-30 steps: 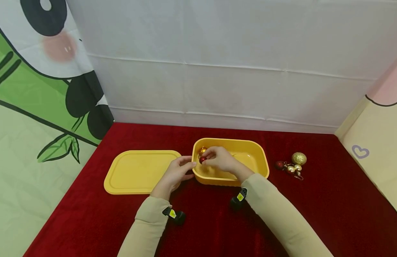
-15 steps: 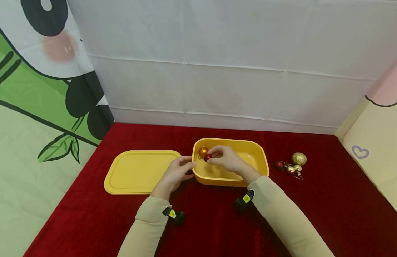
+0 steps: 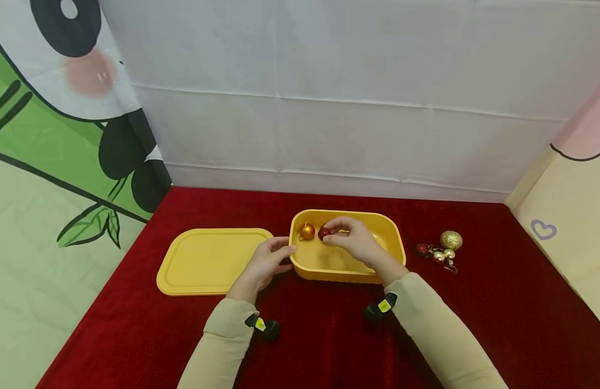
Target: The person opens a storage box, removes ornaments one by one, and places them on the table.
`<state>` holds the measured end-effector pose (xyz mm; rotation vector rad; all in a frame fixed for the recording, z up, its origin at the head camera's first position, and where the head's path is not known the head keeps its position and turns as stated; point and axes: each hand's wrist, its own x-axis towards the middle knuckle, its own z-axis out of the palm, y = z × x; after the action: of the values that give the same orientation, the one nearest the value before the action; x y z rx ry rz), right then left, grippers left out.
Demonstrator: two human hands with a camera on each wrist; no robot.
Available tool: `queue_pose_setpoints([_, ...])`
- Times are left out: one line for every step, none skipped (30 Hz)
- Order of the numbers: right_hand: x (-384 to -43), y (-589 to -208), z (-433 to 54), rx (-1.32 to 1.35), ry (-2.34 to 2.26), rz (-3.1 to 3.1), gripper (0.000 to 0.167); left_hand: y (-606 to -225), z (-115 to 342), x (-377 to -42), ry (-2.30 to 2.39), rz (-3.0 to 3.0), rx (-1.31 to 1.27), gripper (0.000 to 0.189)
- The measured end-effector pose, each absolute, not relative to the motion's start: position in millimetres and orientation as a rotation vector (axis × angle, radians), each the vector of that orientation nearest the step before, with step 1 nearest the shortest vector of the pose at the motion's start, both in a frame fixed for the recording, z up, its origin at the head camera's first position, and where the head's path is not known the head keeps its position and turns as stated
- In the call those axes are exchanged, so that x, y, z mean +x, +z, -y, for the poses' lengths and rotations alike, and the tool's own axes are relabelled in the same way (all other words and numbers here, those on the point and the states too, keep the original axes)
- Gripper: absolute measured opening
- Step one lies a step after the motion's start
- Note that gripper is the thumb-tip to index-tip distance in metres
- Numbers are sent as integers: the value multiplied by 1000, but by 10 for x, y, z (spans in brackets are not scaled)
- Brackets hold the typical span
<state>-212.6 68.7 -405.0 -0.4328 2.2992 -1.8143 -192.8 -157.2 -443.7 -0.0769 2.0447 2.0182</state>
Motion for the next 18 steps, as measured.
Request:
queue_pose_setpoints([-2116, -4044, -702, -423, -1830, -2282, 33, -4435, 1573, -1928, 2018, -2042, -80, 42])
queue_pose_setpoints([-2108, -4042, -718, -419, -1844, -2266, 33, -4436, 1573, -1931, 2017, -2040, -79, 42])
queue_pose_setpoints([-2102, -4041, -735, -419, -1862, -2247, 33, -4434, 1573, -1930, 2019, -2037, -75, 42])
queue_pose_setpoints([-2094, -4040, -752, -422, -1880, -2225, 33, -4432, 1572, -1929, 2022, -2035, -69, 43])
queue_pose_setpoints([-2088, -4042, -769, -426, -1896, -2208, 33, -4431, 1571, -1930, 2024, -2031, -68, 43])
queue_pose_setpoints([-2081, -4041, -786, -429, -1911, -2199, 32, -4433, 1570, -1930, 2026, -2030, -68, 43])
queue_pose_setpoints([-2075, -4041, -803, -435, -1929, -2186, 32, -4432, 1569, -1929, 2027, -2031, -64, 44])
queue_pose_setpoints([-2072, -4043, -820, -442, -1944, -2179, 32, -4434, 1569, -1930, 2026, -2030, -66, 44])
queue_pose_setpoints([-2066, -4042, -838, -450, -1959, -2176, 32, -4432, 1569, -1928, 2026, -2032, -72, 44])
queue_pose_setpoints([-2060, -4040, -854, -450, -1972, -2176, 32, -4434, 1568, -1927, 2024, -2035, -73, 44])
queue_pose_setpoints([-2055, -4041, -870, -446, -1984, -2176, 32, -4436, 1568, -1928, 2022, -2035, -80, 43])
queue_pose_setpoints([-2052, -4040, -887, -442, -1995, -2175, 32, -4436, 1567, -1927, 2020, -2041, -78, 44])
queue_pose_setpoints([-2048, -4039, -905, -440, -2004, -2174, 32, -4435, 1567, -1928, 2019, -2040, -81, 43])
queue_pose_setpoints([-2045, -4040, -925, -437, -2009, -2176, 33, -4434, 1566, -1930, 2018, -2039, -87, 43])
queue_pose_setpoints([-2042, -4039, -945, -431, -2017, -2171, 33, -4434, 1566, -1930, 2019, -2039, -86, 43])
queue_pose_setpoints([-2039, -4039, -965, -423, -2022, -2169, 33, -4434, 1566, -1931, 2019, -2039, -86, 43])
queue_pose_setpoints([-2036, -4037, -989, -419, -2021, -2172, 33, -4435, 1567, -1933, 2018, -2038, -90, 43])
queue_pose_setpoints([-2031, -4034, -1013, -415, -2020, -2176, 33, -4437, 1567, -1934, 2018, -2040, -87, 43])
